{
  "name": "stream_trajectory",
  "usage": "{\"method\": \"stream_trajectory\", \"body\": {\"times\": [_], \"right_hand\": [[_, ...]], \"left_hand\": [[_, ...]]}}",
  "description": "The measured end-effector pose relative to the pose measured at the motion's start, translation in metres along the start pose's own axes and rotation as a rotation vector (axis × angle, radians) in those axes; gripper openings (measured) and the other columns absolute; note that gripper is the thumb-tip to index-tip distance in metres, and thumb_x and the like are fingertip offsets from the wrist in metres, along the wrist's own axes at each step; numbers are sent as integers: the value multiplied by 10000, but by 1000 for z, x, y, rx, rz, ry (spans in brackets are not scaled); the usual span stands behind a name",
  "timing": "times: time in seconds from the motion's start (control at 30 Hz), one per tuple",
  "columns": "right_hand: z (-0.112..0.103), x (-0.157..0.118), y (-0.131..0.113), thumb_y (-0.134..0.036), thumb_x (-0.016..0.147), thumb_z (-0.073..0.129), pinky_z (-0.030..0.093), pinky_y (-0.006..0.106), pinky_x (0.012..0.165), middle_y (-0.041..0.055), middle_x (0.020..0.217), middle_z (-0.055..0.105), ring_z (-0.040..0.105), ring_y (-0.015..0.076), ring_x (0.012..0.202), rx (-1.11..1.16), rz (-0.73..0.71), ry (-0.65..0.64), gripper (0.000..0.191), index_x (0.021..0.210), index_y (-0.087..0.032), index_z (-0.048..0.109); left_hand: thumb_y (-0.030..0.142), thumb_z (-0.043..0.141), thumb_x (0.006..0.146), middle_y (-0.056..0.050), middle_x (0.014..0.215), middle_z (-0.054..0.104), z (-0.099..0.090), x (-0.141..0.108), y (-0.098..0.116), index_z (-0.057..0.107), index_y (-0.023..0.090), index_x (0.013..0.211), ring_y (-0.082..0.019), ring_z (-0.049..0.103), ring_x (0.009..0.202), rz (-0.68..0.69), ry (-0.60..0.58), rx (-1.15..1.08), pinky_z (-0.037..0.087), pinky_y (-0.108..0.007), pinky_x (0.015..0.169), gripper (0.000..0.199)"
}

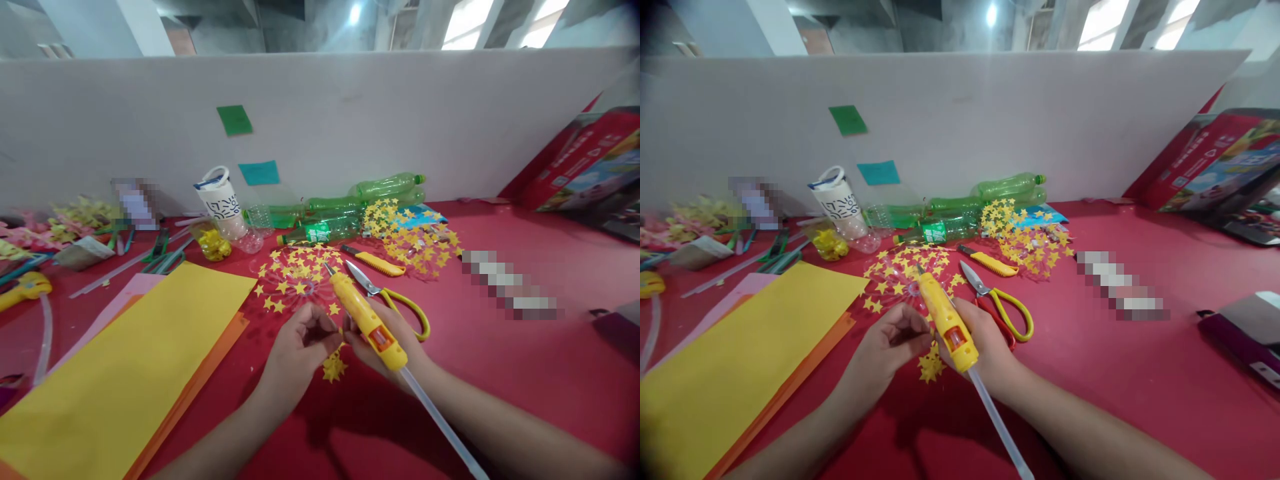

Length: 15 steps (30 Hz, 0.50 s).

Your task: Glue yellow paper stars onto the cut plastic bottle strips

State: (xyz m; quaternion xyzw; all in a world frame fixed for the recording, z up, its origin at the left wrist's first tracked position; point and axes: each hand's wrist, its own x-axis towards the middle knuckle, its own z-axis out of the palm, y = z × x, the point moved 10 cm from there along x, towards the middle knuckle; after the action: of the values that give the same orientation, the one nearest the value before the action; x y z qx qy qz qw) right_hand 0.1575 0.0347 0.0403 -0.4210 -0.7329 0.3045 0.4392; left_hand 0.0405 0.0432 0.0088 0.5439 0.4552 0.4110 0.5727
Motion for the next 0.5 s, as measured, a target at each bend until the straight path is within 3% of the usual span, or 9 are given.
{"method": "stream_trajectory", "body": {"times": [0.3,0.4,0.5], "right_hand": [[2,1,13,-105,690,549,489,239,573,-23,676,589,588,133,609,56,87,155,115,700,-218,528],[-4,1,4,-138,730,579,516,275,628,-1,749,619,616,157,676,55,38,159,99,774,-225,561],[-14,0,-9,-200,765,616,529,330,688,35,876,641,632,193,753,-19,-26,135,152,909,-240,587]], "left_hand": [[252,628,749,15,674,572,3,-7,-8,592,158,742,-117,505,654,-129,-39,-16,404,-232,624,101],[225,603,770,27,661,552,-4,-7,1,595,165,728,-108,489,653,-53,-12,9,397,-217,622,73],[231,589,799,32,696,548,-27,-7,18,597,182,751,-102,480,668,85,98,99,396,-207,636,70]]}}
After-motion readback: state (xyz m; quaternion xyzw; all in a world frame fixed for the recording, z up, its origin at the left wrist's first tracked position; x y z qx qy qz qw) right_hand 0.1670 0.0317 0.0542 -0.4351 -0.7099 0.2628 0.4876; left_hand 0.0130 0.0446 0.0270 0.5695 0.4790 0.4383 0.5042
